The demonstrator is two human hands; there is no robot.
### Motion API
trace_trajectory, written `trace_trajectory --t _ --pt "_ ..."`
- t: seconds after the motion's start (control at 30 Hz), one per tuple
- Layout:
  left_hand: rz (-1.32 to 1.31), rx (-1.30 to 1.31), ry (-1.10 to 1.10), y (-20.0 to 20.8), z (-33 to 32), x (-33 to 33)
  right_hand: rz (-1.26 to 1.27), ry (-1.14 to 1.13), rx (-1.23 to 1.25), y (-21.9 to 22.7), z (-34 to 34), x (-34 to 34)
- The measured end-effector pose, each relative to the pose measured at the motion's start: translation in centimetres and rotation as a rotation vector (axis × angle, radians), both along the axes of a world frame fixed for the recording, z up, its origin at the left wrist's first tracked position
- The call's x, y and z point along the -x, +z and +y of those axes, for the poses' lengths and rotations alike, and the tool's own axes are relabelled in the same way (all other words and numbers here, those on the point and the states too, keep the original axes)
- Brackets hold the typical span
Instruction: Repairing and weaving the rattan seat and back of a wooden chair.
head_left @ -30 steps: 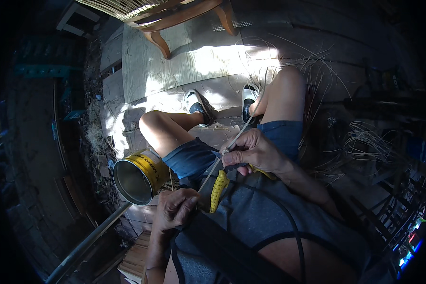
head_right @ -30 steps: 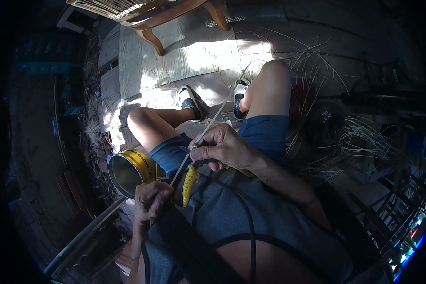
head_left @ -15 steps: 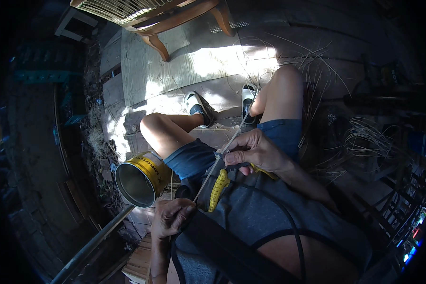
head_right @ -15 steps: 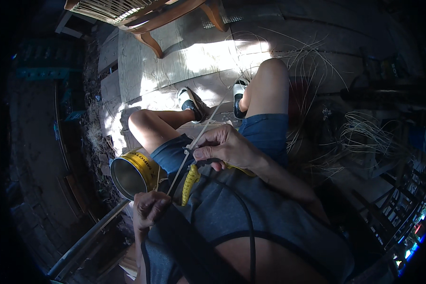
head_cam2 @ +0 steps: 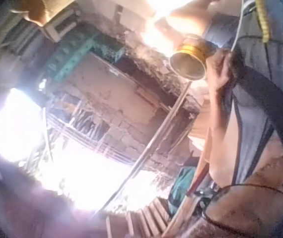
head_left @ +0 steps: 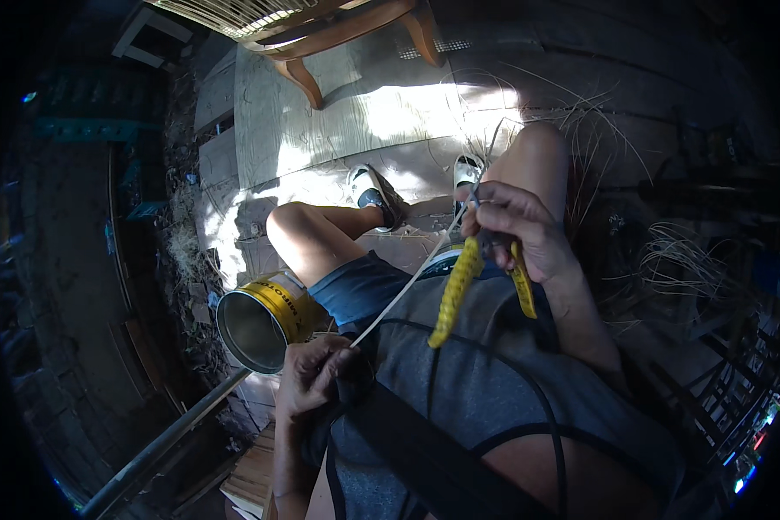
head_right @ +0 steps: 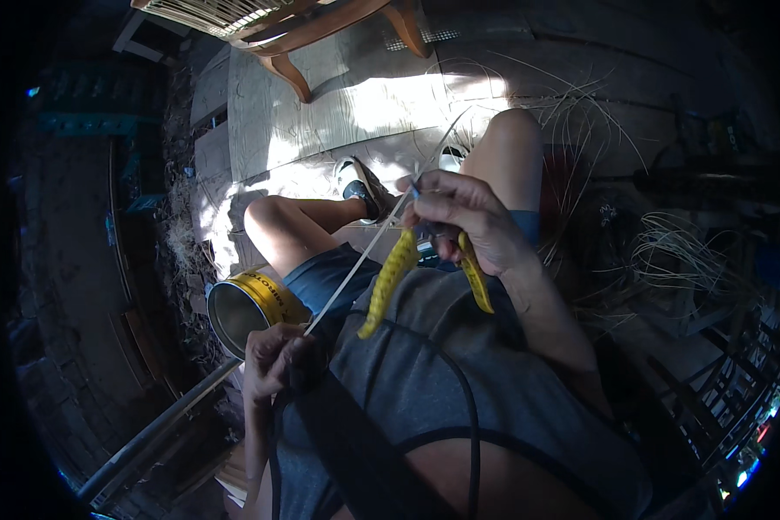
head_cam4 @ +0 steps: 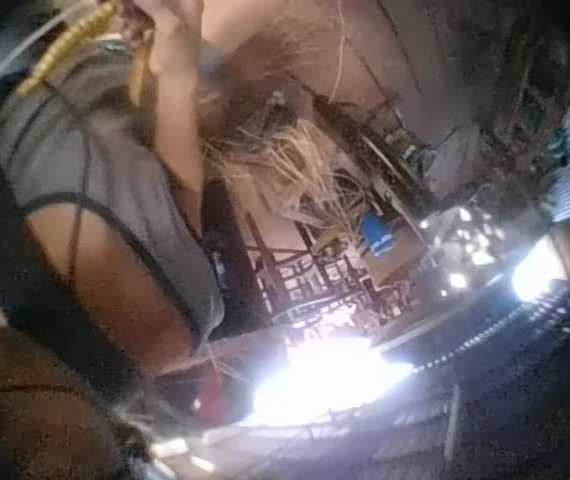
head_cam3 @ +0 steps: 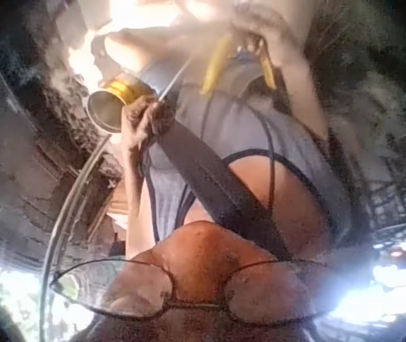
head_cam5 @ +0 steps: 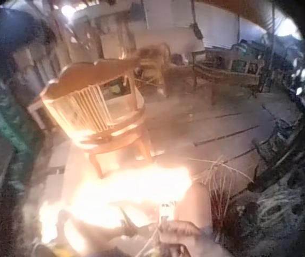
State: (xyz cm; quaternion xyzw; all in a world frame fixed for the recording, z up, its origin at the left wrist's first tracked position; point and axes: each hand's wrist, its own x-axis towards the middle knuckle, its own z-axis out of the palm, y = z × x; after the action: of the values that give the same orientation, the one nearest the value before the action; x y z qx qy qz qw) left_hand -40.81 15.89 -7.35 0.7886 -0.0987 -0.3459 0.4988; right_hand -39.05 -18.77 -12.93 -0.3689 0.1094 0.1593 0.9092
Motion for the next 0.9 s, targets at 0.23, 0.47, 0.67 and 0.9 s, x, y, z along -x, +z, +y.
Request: trace_trajectory --t 0.23,0.47,0.67,0.9 --pt "0.053 0.044 -0.025 -1.8 -2.0 -1.1 -0.027 0.374 -0.021 -1.2 4.9 1.1" --pt "0.204 -0.008 -0.084 -1.4 -6.9 -4.1 -0.022 0.305 0.177 -1.4 6.0 1.6" --pt "-0.003 0.088 -0.122 -2.4 -7.9 -3.3 0.011 0.297 0.089 -1.6 5.6 2.2" --pt "-0.221 -0.024 -0.208 -0.9 -6.2 -1.8 0.089 0.269 0.069 -1.6 3.9 1.8"
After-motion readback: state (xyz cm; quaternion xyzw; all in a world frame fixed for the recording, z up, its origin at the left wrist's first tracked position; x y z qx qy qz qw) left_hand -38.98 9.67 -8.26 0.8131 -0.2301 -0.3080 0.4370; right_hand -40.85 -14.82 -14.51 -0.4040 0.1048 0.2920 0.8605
